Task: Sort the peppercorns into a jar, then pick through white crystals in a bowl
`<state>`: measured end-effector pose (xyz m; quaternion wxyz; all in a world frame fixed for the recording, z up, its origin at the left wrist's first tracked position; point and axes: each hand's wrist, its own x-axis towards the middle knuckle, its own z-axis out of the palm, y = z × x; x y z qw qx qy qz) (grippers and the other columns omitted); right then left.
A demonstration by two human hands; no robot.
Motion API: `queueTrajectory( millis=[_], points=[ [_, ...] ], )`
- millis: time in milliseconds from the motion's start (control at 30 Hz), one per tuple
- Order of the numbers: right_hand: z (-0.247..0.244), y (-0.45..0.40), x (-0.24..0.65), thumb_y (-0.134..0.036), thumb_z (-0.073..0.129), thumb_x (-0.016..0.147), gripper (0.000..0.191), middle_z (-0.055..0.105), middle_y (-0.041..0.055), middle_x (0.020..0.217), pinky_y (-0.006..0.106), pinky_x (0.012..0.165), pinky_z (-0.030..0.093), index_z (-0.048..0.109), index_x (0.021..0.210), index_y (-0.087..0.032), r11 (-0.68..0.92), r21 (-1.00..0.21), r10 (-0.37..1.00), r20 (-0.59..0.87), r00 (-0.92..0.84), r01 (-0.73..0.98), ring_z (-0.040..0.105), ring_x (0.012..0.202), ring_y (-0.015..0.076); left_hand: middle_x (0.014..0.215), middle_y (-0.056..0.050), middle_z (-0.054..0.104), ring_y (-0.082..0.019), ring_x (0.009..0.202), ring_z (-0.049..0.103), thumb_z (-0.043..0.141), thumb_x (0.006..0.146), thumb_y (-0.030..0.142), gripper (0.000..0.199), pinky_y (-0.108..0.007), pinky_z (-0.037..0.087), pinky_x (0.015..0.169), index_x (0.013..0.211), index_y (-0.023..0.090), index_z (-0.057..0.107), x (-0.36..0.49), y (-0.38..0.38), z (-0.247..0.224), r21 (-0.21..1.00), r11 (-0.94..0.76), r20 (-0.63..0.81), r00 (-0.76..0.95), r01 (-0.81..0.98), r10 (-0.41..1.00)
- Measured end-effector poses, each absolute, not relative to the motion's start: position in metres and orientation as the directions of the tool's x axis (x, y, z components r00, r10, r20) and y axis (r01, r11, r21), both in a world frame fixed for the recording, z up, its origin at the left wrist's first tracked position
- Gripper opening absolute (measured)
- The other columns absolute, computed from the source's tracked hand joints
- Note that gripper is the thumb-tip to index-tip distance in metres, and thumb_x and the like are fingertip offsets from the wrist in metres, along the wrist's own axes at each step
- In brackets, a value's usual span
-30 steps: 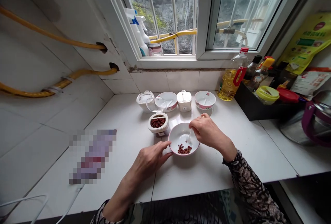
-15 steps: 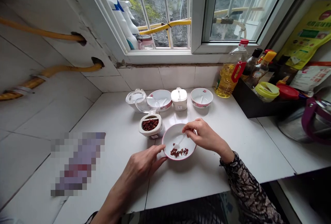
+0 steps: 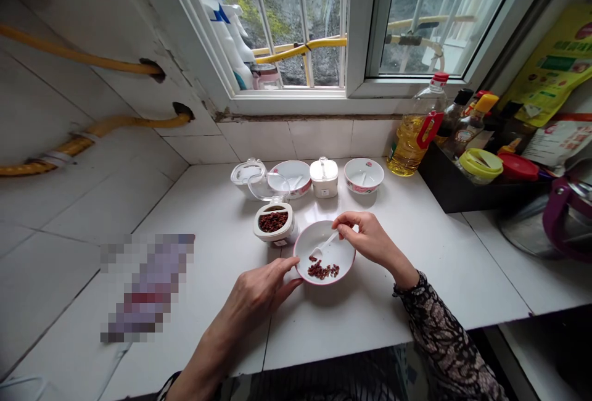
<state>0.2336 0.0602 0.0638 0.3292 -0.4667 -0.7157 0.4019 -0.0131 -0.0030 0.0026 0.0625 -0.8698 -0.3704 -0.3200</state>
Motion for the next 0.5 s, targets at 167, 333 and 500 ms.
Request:
queueTrajectory(
  millis=[167, 333, 500],
  points=[
    [0.0633, 0.0598, 0.233, -0.027, 0.054, 0.085, 0.018, 0.067, 0.0022, 0.069, 0.028, 0.061, 0.048, 0.068, 0.08, -0.018, 0.274, -0.861, 0.934, 0.131, -0.334, 0.428, 0.061, 0.067, 0.0157, 0.074, -0.001, 0.064, -0.013, 0.056, 0.062, 0.039, 0.104, 0.031, 0.022, -0.023, 0.047, 0.048, 0.113, 0.014, 0.051, -0.0125, -0.0032, 0.0041, 0.13, -0.717, 0.6, 0.522, 0.685, 0.607],
    [0.0619, 0.0622, 0.2335, -0.03, 0.056, 0.082, 0.018, 0.066, 0.002, 0.068, 0.028, 0.063, 0.05, 0.069, 0.08, -0.018, 0.19, -0.905, 0.952, 0.074, -0.297, 0.382, 0.062, 0.067, 0.0157, 0.078, -0.002, 0.066, -0.013, 0.059, 0.064, 0.039, 0.105, 0.03, 0.021, -0.023, 0.048, 0.05, 0.112, 0.015, 0.051, -0.0123, -0.003, 0.0038, 0.13, -0.721, 0.609, 0.519, 0.68, 0.599],
    [0.0567, 0.0673, 0.2348, -0.034, 0.061, 0.077, 0.019, 0.065, 0.0009, 0.065, 0.031, 0.066, 0.051, 0.069, 0.078, -0.017, 0.116, -0.952, 0.962, 0.037, -0.27, 0.283, 0.06, 0.064, 0.0151, 0.078, -0.002, 0.066, -0.013, 0.058, 0.064, 0.039, 0.104, 0.031, 0.022, -0.023, 0.047, 0.049, 0.112, 0.014, 0.052, -0.0124, -0.002, 0.0009, 0.121, -0.729, 0.617, 0.524, 0.674, 0.587]
  ],
)
